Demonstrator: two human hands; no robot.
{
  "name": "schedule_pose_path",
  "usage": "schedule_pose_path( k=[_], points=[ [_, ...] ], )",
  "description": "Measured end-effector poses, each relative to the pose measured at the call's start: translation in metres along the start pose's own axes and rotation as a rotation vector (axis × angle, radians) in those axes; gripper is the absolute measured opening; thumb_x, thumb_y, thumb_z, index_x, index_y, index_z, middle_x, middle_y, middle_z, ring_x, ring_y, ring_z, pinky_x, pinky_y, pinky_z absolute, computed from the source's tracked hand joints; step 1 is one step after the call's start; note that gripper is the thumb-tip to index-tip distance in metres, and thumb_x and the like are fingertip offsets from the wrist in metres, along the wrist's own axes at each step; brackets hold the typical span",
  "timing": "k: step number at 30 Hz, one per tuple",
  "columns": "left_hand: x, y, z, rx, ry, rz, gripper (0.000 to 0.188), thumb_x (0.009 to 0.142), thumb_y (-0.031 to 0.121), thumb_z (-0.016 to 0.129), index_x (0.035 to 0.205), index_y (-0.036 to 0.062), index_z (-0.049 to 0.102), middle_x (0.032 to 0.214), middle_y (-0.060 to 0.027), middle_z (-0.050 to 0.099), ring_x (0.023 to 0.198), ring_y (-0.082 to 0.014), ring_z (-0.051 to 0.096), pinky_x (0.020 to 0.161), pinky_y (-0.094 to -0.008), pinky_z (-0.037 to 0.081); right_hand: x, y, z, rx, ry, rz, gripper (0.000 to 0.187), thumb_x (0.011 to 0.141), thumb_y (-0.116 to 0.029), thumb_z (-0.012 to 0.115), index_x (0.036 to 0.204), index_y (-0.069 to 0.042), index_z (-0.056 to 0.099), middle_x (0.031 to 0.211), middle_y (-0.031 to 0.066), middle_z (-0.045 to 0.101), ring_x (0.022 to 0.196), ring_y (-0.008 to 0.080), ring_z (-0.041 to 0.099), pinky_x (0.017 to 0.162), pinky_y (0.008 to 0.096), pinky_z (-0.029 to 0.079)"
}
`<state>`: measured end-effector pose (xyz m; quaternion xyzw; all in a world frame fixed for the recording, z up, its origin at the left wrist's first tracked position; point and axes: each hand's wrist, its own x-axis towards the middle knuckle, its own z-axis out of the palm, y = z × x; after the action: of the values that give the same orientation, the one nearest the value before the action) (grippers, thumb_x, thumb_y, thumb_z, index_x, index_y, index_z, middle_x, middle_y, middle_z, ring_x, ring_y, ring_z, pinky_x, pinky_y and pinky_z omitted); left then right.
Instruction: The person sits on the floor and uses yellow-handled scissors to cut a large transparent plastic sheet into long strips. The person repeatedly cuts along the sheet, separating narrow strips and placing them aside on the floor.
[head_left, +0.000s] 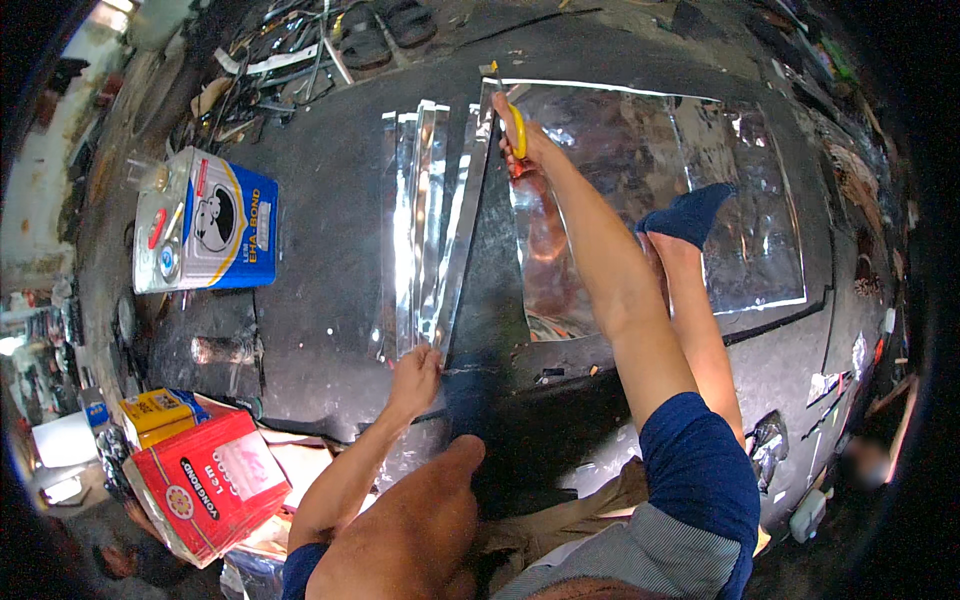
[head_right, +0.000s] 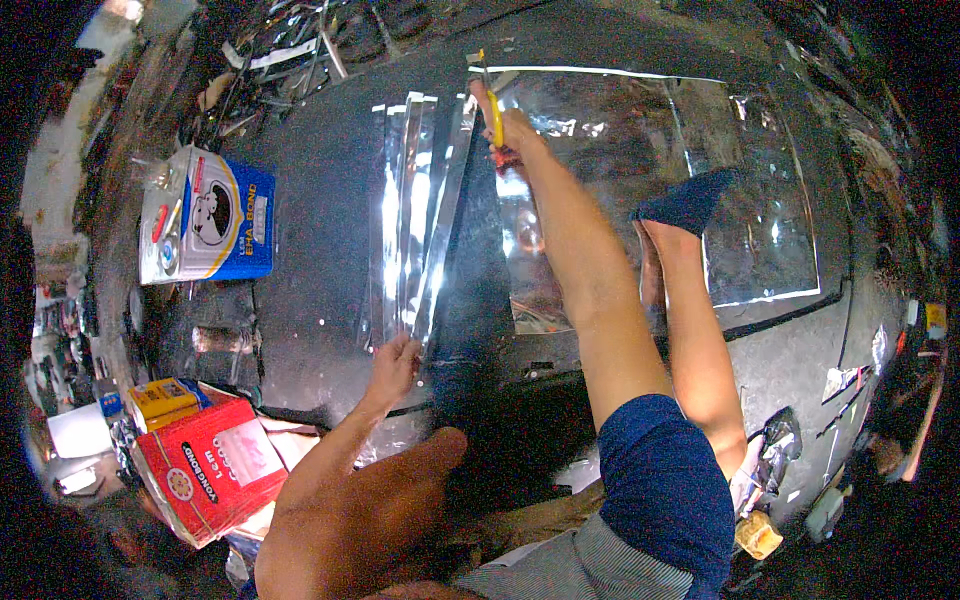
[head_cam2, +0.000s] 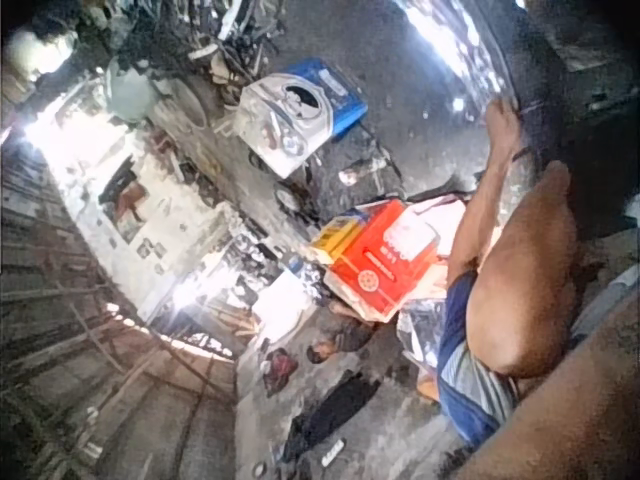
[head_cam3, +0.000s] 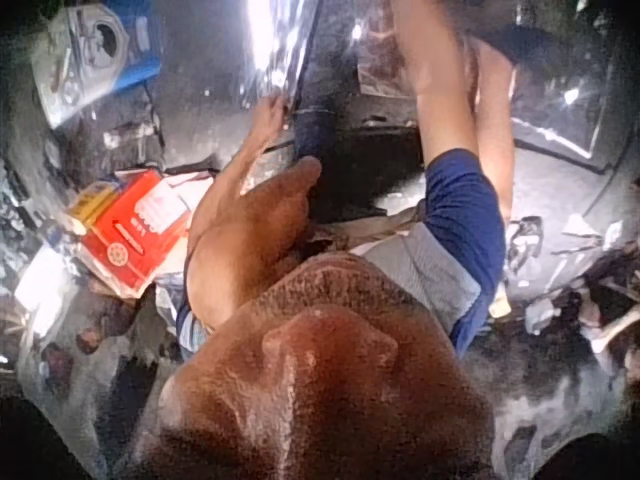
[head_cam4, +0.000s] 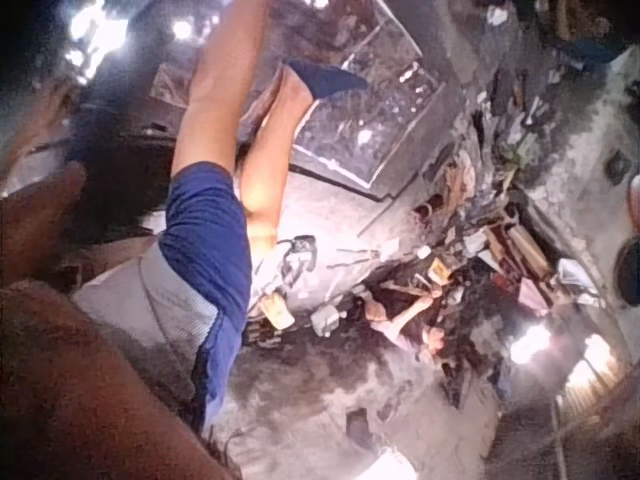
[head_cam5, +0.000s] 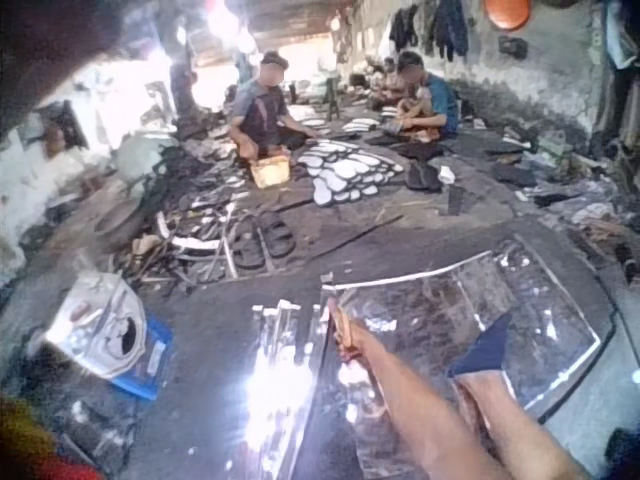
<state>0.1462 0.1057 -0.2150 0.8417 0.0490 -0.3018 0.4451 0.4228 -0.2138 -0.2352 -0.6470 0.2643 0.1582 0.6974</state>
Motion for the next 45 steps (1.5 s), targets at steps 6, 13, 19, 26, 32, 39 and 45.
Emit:
schedule_pose_path(
  k=[6, 13, 19, 26, 32, 39, 45],
  points=[
    [-0.023, 0.014, 0.007, -0.295, 0.079, -0.097, 0.029, 0.093, 0.026, 0.047, 0.074, 0.0050, 0.052, 0.057, 0.0008, 0.048, 0.051, -0.0094, 0.045, 0.047, -0.0263, 0.035, -0.010, -0.027, 0.006, -0.006, 0.002, -0.010, 0.072, 0.070, -0.075, 0.053, 0.074, -0.003, 0.051, 0.052, 0.0046, 0.049, 0.039, 0.0173, 0.052, 0.034, 0.0325, 0.042],
    [-0.008, -0.008, -0.008, 0.266, 0.513, 0.104, 0.039, 0.082, 0.029, 0.063, 0.101, -0.0022, 0.049, 0.079, -0.0120, 0.054, 0.064, -0.0204, 0.052, 0.060, -0.0336, 0.045, -0.025, -0.023, -0.008, -0.085, -0.025, -0.069, 0.080, 0.068, -0.084, 0.040, 0.071, -0.004, 0.049, 0.049, 0.0041, 0.045, 0.041, 0.0148, 0.050, 0.038, 0.0293, 0.043],
    [0.028, 0.038, 0.043, -0.111, 0.185, 0.251, 0.032, 0.082, 0.022, 0.059, 0.099, -0.0041, 0.056, 0.087, -0.0140, 0.060, 0.080, -0.0220, 0.058, 0.070, -0.0323, 0.045, -0.130, 0.068, -0.038, 0.177, -0.125, 0.015, 0.073, 0.074, -0.081, 0.037, 0.063, -0.009, 0.046, 0.046, 0.0048, 0.044, 0.037, 0.0183, 0.049, 0.034, 0.0319, 0.041],
    [0.085, 0.054, 0.131, -0.577, -0.019, -0.080, 0.005, 0.072, 0.002, 0.061, 0.073, -0.0031, 0.063, 0.066, -0.0076, 0.062, 0.056, -0.0134, 0.056, 0.050, -0.0244, 0.042, -0.341, 0.166, -0.043, 0.278, -0.137, 0.324, 0.072, 0.078, -0.076, 0.036, 0.079, -0.005, 0.051, 0.054, 0.0048, 0.050, 0.041, 0.0185, 0.052, 0.037, 0.0309, 0.044],
    [0.090, 0.064, 0.126, -0.553, -0.046, -0.072, 0.006, 0.072, -0.004, 0.062, 0.077, -0.0037, 0.065, 0.068, -0.0093, 0.063, 0.056, -0.0131, 0.058, 0.048, -0.0242, 0.044, -0.430, 0.216, -0.024, 0.253, -0.289, 0.507, 0.078, 0.073, -0.078, 0.042, 0.086, -0.001, 0.052, 0.060, 0.0042, 0.048, 0.050, 0.0173, 0.053, 0.050, 0.0322, 0.048],
    [0.079, 0.077, 0.122, -0.470, -0.032, 0.016, 0.007, 0.071, -0.003, 0.063, 0.078, -0.0042, 0.065, 0.068, -0.0079, 0.063, 0.060, -0.0131, 0.059, 0.054, -0.0241, 0.046, -0.411, 0.228, -0.011, 0.217, -0.305, 0.460, 0.075, 0.075, -0.077, 0.042, 0.083, -0.002, 0.051, 0.061, 0.0042, 0.048, 0.052, 0.0169, 0.054, 0.053, 0.0325, 0.050],
    [0.083, 0.072, 0.120, -0.413, 0.000, 0.020, 0.006, 0.072, 0.000, 0.063, 0.076, -0.0033, 0.066, 0.069, -0.0066, 0.064, 0.059, -0.0124, 0.058, 0.055, -0.0254, 0.045, -0.392, 0.210, -0.014, 0.216, -0.240, 0.473, 0.081, 0.074, -0.080, 0.034, 0.078, -0.001, 0.049, 0.058, 0.0051, 0.047, 0.048, 0.0183, 0.054, 0.049, 0.0321, 0.050]
  ],
)
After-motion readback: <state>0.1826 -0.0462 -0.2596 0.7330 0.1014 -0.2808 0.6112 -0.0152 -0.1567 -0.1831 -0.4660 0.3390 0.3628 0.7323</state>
